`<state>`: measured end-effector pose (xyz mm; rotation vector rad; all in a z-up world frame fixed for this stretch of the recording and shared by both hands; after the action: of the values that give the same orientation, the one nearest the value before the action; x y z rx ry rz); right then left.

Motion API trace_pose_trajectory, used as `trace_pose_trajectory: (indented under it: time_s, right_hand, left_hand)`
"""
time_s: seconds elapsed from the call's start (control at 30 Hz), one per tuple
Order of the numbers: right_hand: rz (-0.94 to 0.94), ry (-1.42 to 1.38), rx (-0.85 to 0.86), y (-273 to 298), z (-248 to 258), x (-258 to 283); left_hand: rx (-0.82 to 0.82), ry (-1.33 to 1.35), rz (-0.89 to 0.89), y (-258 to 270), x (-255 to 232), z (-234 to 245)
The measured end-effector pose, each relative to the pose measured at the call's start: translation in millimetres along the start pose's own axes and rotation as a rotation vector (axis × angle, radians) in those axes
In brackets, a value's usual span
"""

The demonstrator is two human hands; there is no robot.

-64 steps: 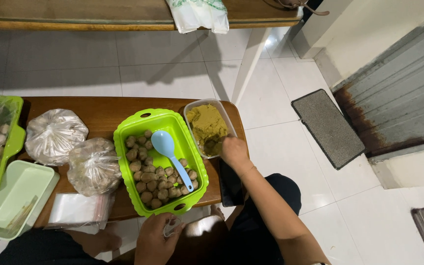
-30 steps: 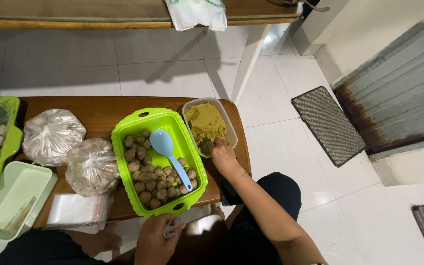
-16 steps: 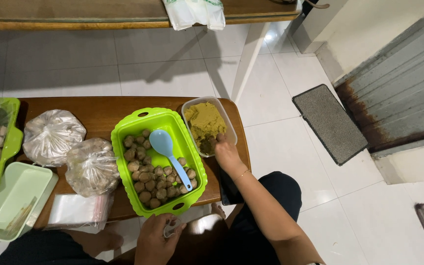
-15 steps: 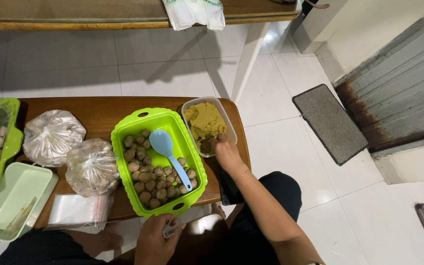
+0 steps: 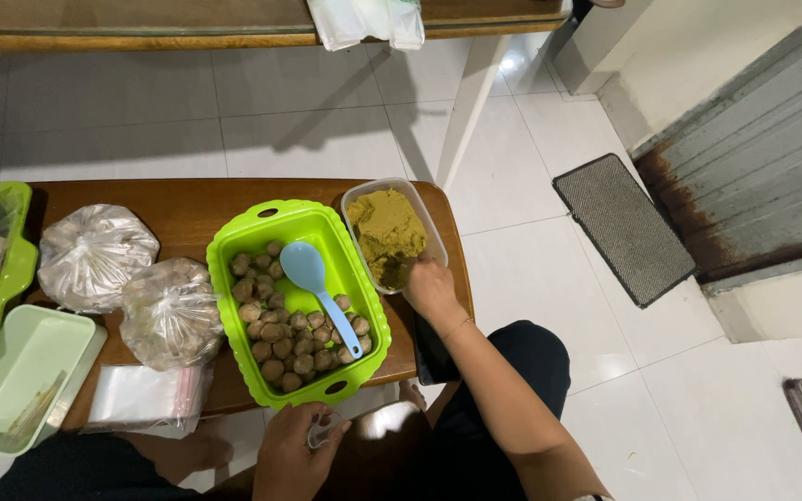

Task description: A person is scooping chili paste into small plastic bags and organizing meatballs for packaging.

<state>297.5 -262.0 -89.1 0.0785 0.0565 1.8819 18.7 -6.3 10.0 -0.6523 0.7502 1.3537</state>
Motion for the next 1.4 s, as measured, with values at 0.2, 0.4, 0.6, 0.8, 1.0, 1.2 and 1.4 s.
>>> trace_pose_trajectory:
  time_s: [0.2, 0.4, 0.6, 0.8, 1.0, 1.2, 1.4]
  right_hand:
    - [-0.073, -0.26, 0.22, 9.6, 33.9, 12.8]
    - [-0.07, -0.364, 0.268, 12.9, 53.5, 12.9]
    - [-0.115, -0.373, 0.257, 11.4, 66.0, 14.0]
    - [-0.228, -0.379, 0.445, 8.9, 79.2, 16.3]
    - [-0.352, -0.754, 0.454, 13.0, 96.0, 7.0]
    - [-0.482, -1.188, 0.355, 10.8, 95.9, -6.5]
    - [-0.495, -1.292, 0.277, 2.2, 76.1, -28.4]
  left_hand:
    - [0.0, -0.006, 0.018, 1.7, 7.5, -5.6]
    - [-0.011, -0.009, 0.016, 1.5, -0.5, -1.9]
    - [-0.068, -0.034, -0.048, 1.3, -1.6, -0.4]
    - [-0.017, 0.025, 0.008, -1.8, -4.1, 1.7]
    - [0.007, -0.013, -0.018, -21.3, 13.8, 3.8]
    - [-0.016, -0.092, -0.063, -66.6, 13.1, 10.6]
    - [0.247, 0.057, 0.297, -125.0, -32.1, 33.1]
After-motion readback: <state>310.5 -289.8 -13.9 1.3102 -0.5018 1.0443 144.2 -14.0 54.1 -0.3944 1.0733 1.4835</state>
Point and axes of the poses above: each hand's wrist, its own y-axis away from the middle knuckle, its own z-axis out of the back of the hand, x = y × z, the point moved 2 cm from there along -y, towards the middle knuckle, and after that the axes turned 14 degrees about x, right-handed, at the moved point
